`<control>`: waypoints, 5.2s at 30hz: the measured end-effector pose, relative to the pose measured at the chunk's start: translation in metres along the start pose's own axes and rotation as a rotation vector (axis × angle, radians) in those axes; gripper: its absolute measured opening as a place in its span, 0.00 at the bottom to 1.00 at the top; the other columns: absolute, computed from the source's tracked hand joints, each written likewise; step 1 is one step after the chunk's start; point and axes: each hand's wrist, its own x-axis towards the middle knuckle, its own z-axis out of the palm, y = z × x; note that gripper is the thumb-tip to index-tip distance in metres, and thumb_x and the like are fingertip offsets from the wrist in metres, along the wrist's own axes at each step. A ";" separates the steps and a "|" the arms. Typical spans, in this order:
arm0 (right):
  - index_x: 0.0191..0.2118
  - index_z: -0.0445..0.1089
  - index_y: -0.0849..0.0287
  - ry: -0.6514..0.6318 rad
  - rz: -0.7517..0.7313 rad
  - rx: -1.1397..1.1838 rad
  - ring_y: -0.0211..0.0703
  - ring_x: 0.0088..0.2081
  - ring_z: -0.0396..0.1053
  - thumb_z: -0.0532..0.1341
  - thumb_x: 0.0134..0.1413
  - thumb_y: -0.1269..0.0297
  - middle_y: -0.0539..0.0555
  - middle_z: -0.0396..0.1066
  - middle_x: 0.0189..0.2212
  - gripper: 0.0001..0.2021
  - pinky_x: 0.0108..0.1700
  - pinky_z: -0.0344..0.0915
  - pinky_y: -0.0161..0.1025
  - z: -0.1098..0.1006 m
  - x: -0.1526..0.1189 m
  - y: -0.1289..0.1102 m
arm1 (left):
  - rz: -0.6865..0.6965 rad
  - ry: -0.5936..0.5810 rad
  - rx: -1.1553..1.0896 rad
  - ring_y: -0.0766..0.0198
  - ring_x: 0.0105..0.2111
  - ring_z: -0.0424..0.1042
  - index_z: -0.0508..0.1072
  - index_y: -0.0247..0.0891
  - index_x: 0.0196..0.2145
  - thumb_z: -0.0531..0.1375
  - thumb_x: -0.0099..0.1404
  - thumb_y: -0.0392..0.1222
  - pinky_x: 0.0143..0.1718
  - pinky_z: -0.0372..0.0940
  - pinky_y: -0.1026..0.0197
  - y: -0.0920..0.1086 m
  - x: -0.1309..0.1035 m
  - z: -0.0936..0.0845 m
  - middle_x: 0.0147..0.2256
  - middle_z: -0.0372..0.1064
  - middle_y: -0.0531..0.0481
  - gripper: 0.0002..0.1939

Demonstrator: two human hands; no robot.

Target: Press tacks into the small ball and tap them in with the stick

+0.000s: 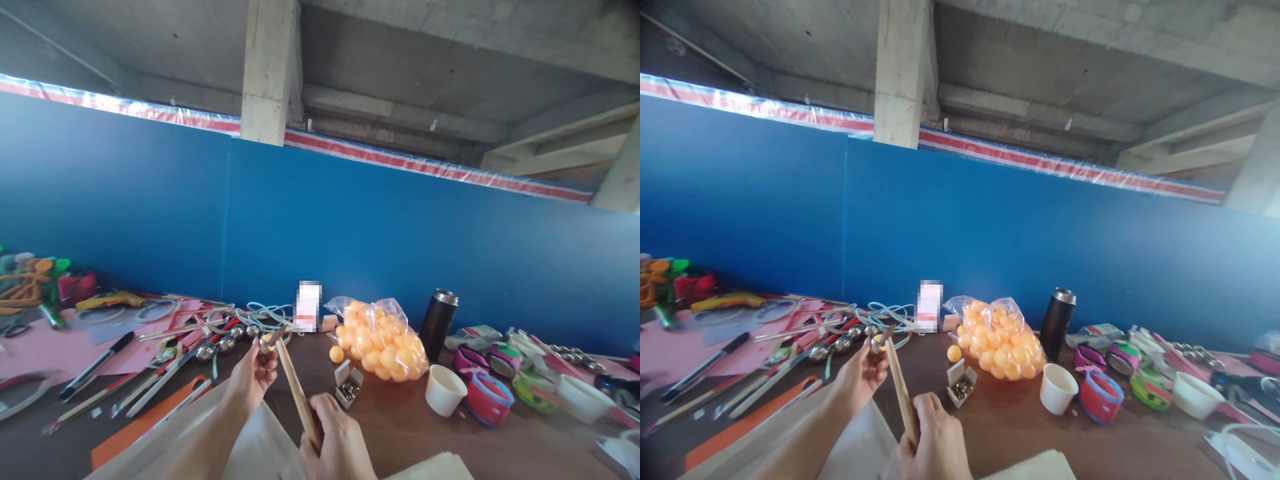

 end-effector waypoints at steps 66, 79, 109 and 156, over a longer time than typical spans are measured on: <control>0.29 0.69 0.55 -0.074 0.272 -0.018 0.37 0.26 0.67 0.54 0.54 0.57 0.49 0.72 0.25 0.11 0.26 0.54 0.30 0.007 0.001 0.024 | -0.079 -0.158 0.552 0.70 0.18 0.65 0.69 0.35 0.44 0.58 0.54 0.52 0.17 0.59 0.69 -0.018 -0.008 0.005 0.22 0.68 0.48 0.23; 0.29 0.68 0.54 0.141 0.408 -0.422 0.39 0.28 0.67 0.53 0.52 0.64 0.51 0.66 0.31 0.07 0.24 0.51 0.33 -0.028 0.017 0.064 | -0.062 -0.147 0.611 0.70 0.17 0.64 0.70 0.36 0.43 0.58 0.52 0.54 0.15 0.58 0.69 -0.022 -0.007 0.004 0.21 0.67 0.49 0.24; 0.30 0.66 0.54 -0.017 0.405 -0.399 0.42 0.31 0.68 0.52 0.49 0.66 0.51 0.70 0.30 0.06 0.25 0.49 0.33 -0.023 0.029 0.080 | -0.090 -0.188 0.729 0.71 0.18 0.62 0.65 0.35 0.45 0.54 0.54 0.59 0.16 0.58 0.69 -0.027 -0.001 0.002 0.22 0.66 0.52 0.28; 0.33 0.66 0.58 0.294 0.373 0.348 0.40 0.25 0.68 0.53 0.51 0.61 0.52 0.71 0.29 0.09 0.28 0.63 0.34 -0.019 0.031 0.077 | -0.241 -0.204 0.518 0.72 0.20 0.64 0.67 0.37 0.33 0.57 0.53 0.56 0.19 0.56 0.70 -0.028 -0.024 0.022 0.24 0.67 0.52 0.19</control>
